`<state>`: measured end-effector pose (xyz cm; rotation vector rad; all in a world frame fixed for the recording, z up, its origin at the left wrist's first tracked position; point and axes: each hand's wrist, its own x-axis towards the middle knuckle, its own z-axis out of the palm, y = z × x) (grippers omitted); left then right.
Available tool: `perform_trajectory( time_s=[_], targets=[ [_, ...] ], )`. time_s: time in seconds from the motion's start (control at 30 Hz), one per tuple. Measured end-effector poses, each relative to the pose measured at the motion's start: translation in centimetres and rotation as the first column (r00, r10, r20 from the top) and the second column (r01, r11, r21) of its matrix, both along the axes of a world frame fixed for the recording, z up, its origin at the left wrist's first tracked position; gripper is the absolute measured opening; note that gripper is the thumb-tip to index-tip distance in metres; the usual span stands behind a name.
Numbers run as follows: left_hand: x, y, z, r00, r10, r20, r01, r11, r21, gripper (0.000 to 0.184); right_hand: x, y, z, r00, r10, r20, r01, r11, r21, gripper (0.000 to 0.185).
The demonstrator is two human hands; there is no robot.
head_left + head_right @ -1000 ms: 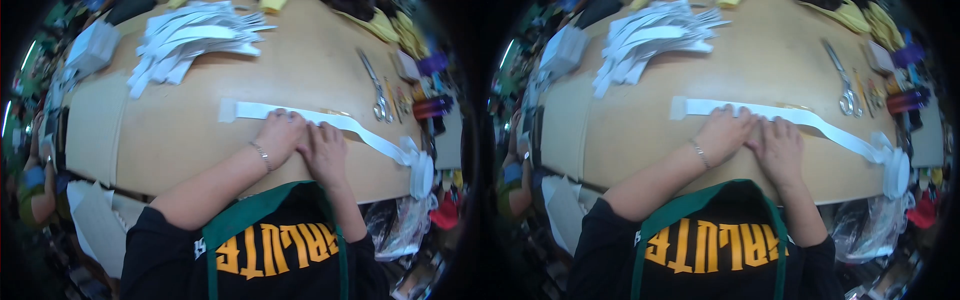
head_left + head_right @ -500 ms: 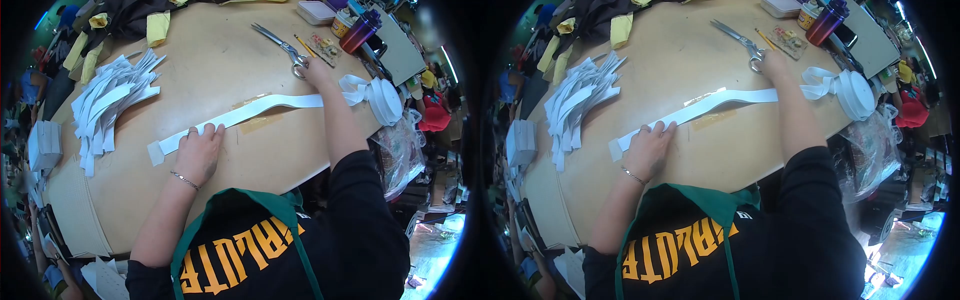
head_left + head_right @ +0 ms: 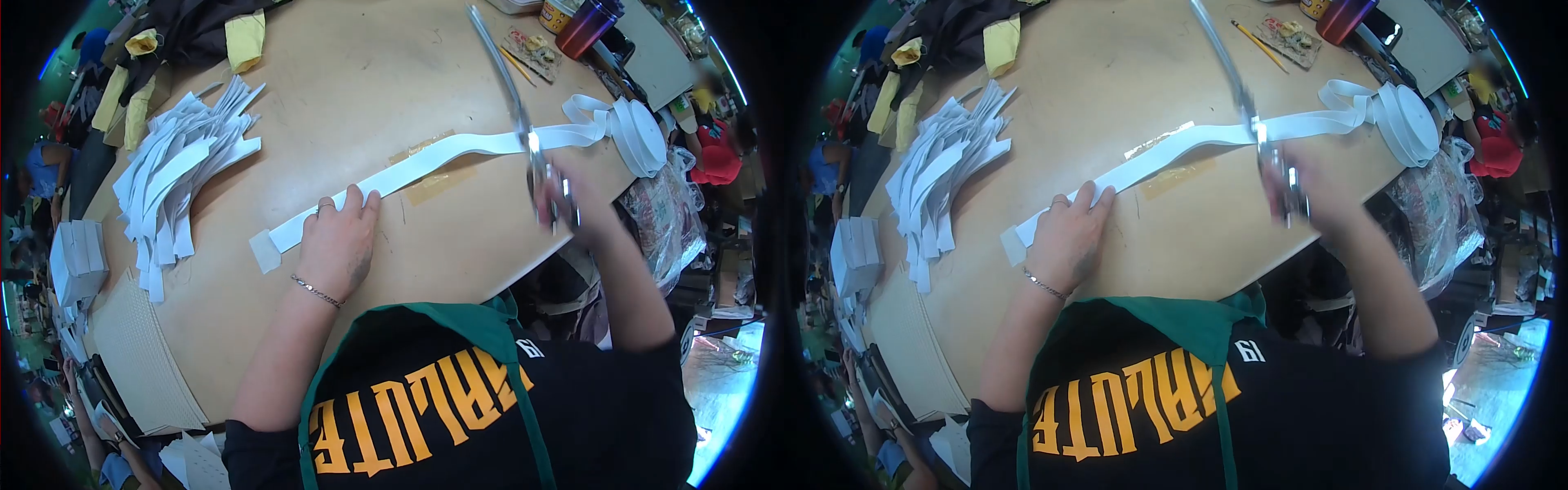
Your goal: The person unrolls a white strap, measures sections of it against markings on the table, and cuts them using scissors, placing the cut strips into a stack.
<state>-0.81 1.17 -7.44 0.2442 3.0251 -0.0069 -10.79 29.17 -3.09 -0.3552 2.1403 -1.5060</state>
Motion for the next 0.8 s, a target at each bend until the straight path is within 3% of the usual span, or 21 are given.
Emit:
perform_trajectory(
  time_s=[0.03,0.07,0.1,0.13,0.17,0.2,0.27,0.8],
  targets=[
    [0.0,0.0,0.1,1.000,0.003,0.023,-0.003,1.000,0.000,0.050,2.9,0.3,-0.3,0.992,-0.034,0.120,0.025,0.997,0.071,0.041],
    [-0.1,0.1,0.2,0.999,0.007,0.045,-0.007,1.000,0.000,0.049,4.9,1.3,-0.7,0.969,0.050,0.241,-0.080,0.990,0.116,0.056],
    [-0.1,0.1,0.3,0.998,0.010,0.066,-0.010,1.000,-0.001,0.048,7.0,1.9,-1.9,0.851,0.009,0.525,-0.048,0.997,0.061,0.068],
    [-0.1,0.1,0.3,0.998,0.005,0.061,-0.005,1.000,-0.007,0.048,9.0,1.9,-1.9,0.850,0.089,0.519,-0.118,0.993,0.024,0.027],
    [-0.1,0.1,0.2,0.998,-0.001,0.056,0.002,1.000,-0.014,0.047,10.0,1.8,-1.9,0.841,0.135,0.524,-0.163,0.987,0.008,0.018],
    [-0.1,0.1,0.2,0.999,-0.006,0.049,0.007,1.000,-0.022,0.047,10.5,1.5,-1.9,0.816,0.103,0.568,-0.195,0.975,0.103,0.010],
    [0.0,0.0,0.0,0.999,-0.014,0.035,0.014,1.000,-0.024,0.046,11.1,1.7,-2.9,0.816,0.175,0.551,-0.251,0.966,0.065,0.072],
    [0.1,-0.1,0.1,0.997,-0.007,0.072,0.007,1.000,-0.002,0.048,11.1,-0.9,-3.0,0.798,0.091,0.596,-0.166,0.983,0.072,0.059]
  ],
)
